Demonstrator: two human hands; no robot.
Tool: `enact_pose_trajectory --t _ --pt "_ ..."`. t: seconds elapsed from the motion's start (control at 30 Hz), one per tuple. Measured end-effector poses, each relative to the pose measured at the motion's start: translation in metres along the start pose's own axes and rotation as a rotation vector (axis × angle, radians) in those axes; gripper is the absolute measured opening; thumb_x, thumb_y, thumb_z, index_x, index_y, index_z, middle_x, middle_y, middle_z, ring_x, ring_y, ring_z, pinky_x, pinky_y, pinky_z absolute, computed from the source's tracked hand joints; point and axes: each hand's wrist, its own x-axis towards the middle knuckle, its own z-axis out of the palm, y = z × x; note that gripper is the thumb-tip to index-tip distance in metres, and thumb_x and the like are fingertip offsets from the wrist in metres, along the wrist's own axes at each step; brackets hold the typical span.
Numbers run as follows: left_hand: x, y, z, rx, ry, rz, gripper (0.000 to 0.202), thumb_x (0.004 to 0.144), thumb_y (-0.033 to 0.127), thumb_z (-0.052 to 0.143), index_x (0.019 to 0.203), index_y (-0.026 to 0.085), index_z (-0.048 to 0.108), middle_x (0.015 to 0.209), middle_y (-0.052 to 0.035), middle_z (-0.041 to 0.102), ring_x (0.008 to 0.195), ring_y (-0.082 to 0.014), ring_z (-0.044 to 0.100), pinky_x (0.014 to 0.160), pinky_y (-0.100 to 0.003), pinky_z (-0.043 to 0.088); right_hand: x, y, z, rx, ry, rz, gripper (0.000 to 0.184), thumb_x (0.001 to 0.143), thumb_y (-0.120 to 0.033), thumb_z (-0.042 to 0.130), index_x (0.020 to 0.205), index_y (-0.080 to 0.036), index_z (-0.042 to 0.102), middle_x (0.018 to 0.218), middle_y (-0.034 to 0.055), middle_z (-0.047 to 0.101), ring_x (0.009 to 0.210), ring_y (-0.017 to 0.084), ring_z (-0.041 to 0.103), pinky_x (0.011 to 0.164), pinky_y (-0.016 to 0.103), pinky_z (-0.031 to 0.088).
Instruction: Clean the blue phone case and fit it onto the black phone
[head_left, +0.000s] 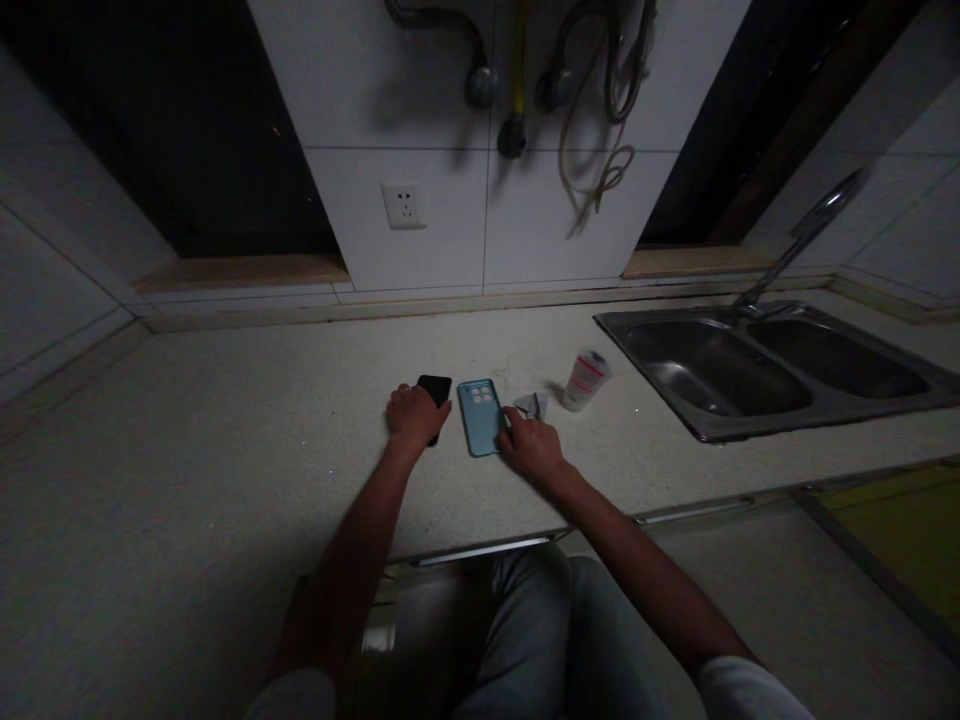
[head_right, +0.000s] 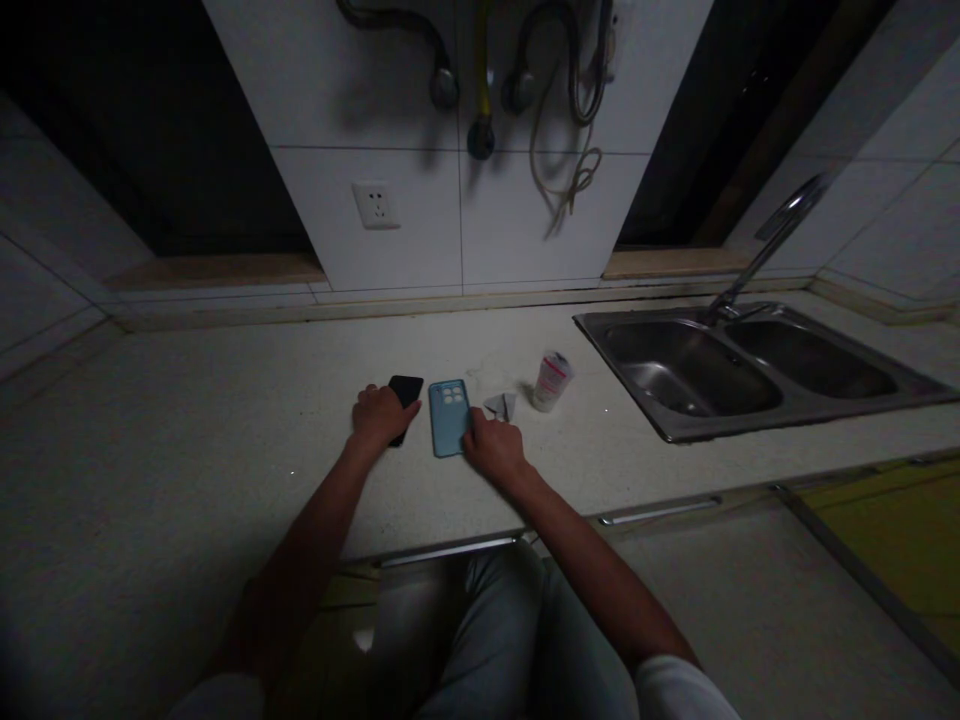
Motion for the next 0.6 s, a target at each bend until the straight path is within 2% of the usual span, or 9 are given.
enact_pose_trajectory --t 0.17,0.27,0.33,0.4,0.43,0.5,0.6 --pt "-0.001 -0.002 0.001 -0.031 0.019 0.005 0.077 0.089 0.067 0.047 0.130 0.002 0.057 0.127 -0.0289 0.058 0.120 -0.0391 0.054 0.097 -0.046 0.046 -0.001 0.006 0.001 0.158 0.070 0.006 0.038 0.100 -0.039 0.042 0.130 -0.023 0.059 0.096 0.0092 0.078 0.087 0.025 0.072 0.074 0.032 0.047" --pt "-0.001 0.000 0.001 -0.060 0.083 0.045 0.081 0.093 0.063 0.043 0.146 0.001 0.043 0.140 -0.0297 0.051 0.130 -0.0396 0.048 0.103 -0.047 0.042 0.000 0.013 0.001 0.343 0.211 0.010 0.038 0.099 -0.038 0.041 0.125 -0.021 0.063 0.082 0.0056 0.075 0.077 0.022 0.069 0.070 0.030 0.045" --pt "-0.001 0.001 0.003 -0.067 0.114 0.141 0.077 0.096 0.058 0.040 0.152 0.005 0.036 0.153 -0.0267 0.042 0.144 -0.0380 0.035 0.112 -0.047 0.035 0.001 0.020 0.002 0.486 0.381 0.016 0.039 0.098 -0.039 0.039 0.119 -0.019 0.065 0.073 0.0033 0.069 0.067 0.020 0.064 0.067 0.030 0.045" --pt "0.001 0.002 0.007 -0.050 0.109 0.252 0.069 0.099 0.052 0.036 0.154 0.011 0.036 0.161 -0.0214 0.034 0.152 -0.0346 0.020 0.119 -0.047 0.025 0.003 0.029 0.003 0.621 0.595 0.039 0.038 0.096 -0.041 0.040 0.113 -0.019 0.064 0.070 0.0013 0.063 0.062 0.018 0.058 0.064 0.029 0.044" --pt "0.002 0.001 0.009 -0.038 0.083 0.289 0.064 0.100 0.049 0.035 0.153 0.013 0.038 0.162 -0.0197 0.032 0.154 -0.0335 0.018 0.120 -0.047 0.023 0.004 0.035 0.004 0.678 0.708 0.062 0.036 0.094 -0.043 0.041 0.111 -0.019 0.062 0.071 0.0008 0.061 0.062 0.018 0.056 0.064 0.030 0.044" --pt "0.002 0.000 0.012 -0.022 0.008 0.323 0.058 0.101 0.042 0.035 0.152 0.015 0.041 0.162 -0.0187 0.033 0.153 -0.0331 0.021 0.118 -0.049 0.026 0.007 0.048 0.003 0.760 0.923 0.125 0.034 0.091 -0.046 0.045 0.110 -0.020 0.057 0.077 0.0010 0.058 0.066 0.018 0.055 0.065 0.030 0.046" --pt "0.001 -0.002 0.011 -0.014 -0.055 0.295 0.056 0.100 0.040 0.040 0.150 0.016 0.043 0.160 -0.0206 0.035 0.149 -0.0337 0.029 0.112 -0.048 0.036 0.013 0.067 -0.001 0.820 1.202 0.213 0.037 0.088 -0.047 0.048 0.114 -0.021 0.049 0.087 0.0023 0.052 0.075 0.019 0.055 0.071 0.033 0.048"
